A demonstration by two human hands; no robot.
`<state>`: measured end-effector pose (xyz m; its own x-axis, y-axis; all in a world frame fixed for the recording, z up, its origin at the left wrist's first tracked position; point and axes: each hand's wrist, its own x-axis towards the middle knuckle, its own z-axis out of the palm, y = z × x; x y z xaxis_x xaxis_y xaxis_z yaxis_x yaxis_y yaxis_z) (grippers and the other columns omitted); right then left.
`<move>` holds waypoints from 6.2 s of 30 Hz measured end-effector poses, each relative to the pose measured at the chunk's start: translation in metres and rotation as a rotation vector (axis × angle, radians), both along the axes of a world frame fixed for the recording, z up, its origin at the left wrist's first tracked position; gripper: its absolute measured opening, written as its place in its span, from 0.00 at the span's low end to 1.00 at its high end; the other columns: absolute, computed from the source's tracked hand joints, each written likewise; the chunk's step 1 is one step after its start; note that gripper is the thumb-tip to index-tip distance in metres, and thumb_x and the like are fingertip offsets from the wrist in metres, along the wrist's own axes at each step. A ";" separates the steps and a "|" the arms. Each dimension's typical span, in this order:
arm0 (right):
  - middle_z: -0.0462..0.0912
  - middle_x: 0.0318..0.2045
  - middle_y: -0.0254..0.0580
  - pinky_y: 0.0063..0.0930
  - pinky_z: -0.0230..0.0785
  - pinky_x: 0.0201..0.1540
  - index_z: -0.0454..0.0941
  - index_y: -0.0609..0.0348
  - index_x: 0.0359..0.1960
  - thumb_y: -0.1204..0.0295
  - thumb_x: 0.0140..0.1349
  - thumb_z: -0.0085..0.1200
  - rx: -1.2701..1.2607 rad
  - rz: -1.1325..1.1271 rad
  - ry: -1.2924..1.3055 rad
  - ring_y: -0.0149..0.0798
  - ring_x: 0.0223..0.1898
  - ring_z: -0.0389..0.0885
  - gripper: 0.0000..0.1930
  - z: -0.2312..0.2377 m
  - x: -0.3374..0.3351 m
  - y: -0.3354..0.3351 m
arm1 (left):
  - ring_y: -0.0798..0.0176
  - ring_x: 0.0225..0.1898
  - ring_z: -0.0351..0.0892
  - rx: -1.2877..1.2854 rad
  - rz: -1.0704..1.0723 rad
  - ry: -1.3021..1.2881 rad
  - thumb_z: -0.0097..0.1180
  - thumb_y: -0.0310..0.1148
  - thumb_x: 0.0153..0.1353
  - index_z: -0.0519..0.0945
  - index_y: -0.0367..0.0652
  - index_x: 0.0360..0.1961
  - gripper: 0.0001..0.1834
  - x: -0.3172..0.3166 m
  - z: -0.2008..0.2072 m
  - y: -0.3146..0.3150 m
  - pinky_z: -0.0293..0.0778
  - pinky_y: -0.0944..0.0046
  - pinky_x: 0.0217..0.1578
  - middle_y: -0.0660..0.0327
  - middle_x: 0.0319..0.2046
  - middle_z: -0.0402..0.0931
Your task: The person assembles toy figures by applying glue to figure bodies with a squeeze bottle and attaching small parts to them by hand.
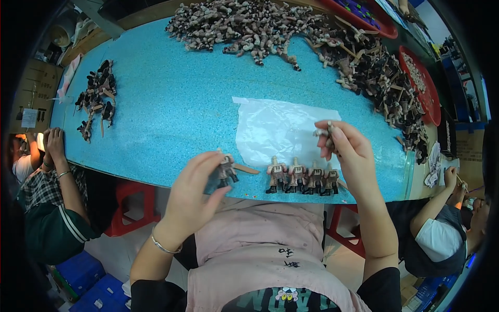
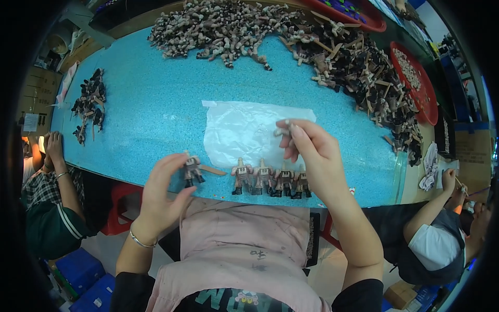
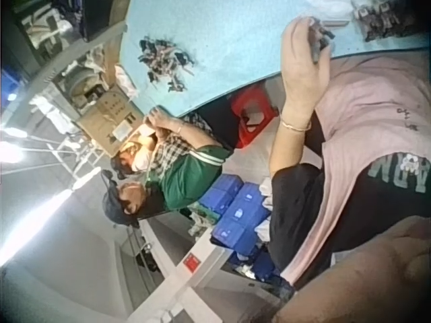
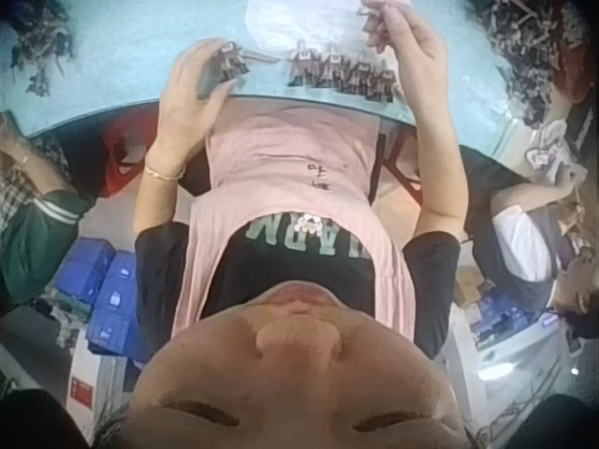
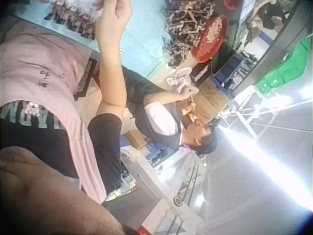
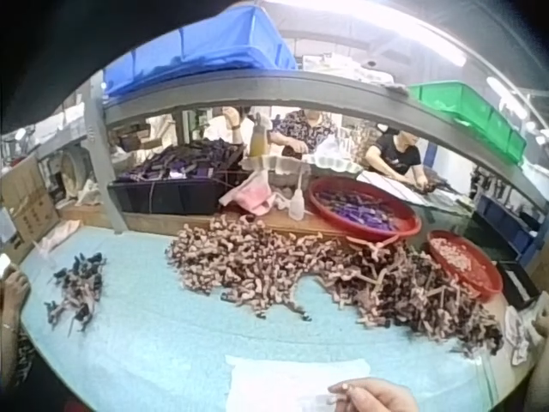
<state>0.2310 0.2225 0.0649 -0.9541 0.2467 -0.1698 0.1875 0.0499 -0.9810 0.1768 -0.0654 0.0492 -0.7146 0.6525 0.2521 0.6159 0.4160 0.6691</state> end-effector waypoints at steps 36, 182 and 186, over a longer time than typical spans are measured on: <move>0.77 0.40 0.46 0.28 0.71 0.43 0.79 0.64 0.43 0.82 0.52 0.59 0.143 0.290 0.033 0.42 0.42 0.78 0.15 -0.013 0.080 -0.080 | 0.52 0.45 0.76 0.021 -0.250 -0.431 0.72 0.31 0.43 0.74 0.36 0.47 0.29 0.038 0.000 0.024 0.74 0.60 0.44 0.51 0.43 0.74; 0.76 0.31 0.46 0.36 0.69 0.36 0.78 0.63 0.33 0.78 0.52 0.58 0.777 0.239 0.167 0.48 0.33 0.76 0.06 -0.017 -0.039 0.001 | 0.48 0.63 0.61 -0.159 0.625 0.630 0.55 0.22 0.55 0.74 0.40 0.53 0.22 -0.115 -0.007 -0.060 0.58 0.52 0.61 0.52 0.57 0.68; 0.76 0.30 0.47 0.37 0.69 0.36 0.79 0.63 0.34 0.78 0.52 0.58 0.780 0.274 0.078 0.49 0.34 0.76 0.07 -0.013 -0.040 0.003 | 0.46 0.59 0.66 -0.047 0.130 0.214 0.58 0.24 0.51 0.74 0.40 0.52 0.24 -0.040 -0.012 -0.009 0.61 0.50 0.59 0.49 0.54 0.69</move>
<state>0.1915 0.2252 0.0523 -0.9995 0.0229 0.0232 0.0021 0.7555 -0.6551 0.1370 -0.0743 0.0373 -0.7270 0.5733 0.3779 0.6806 0.5286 0.5074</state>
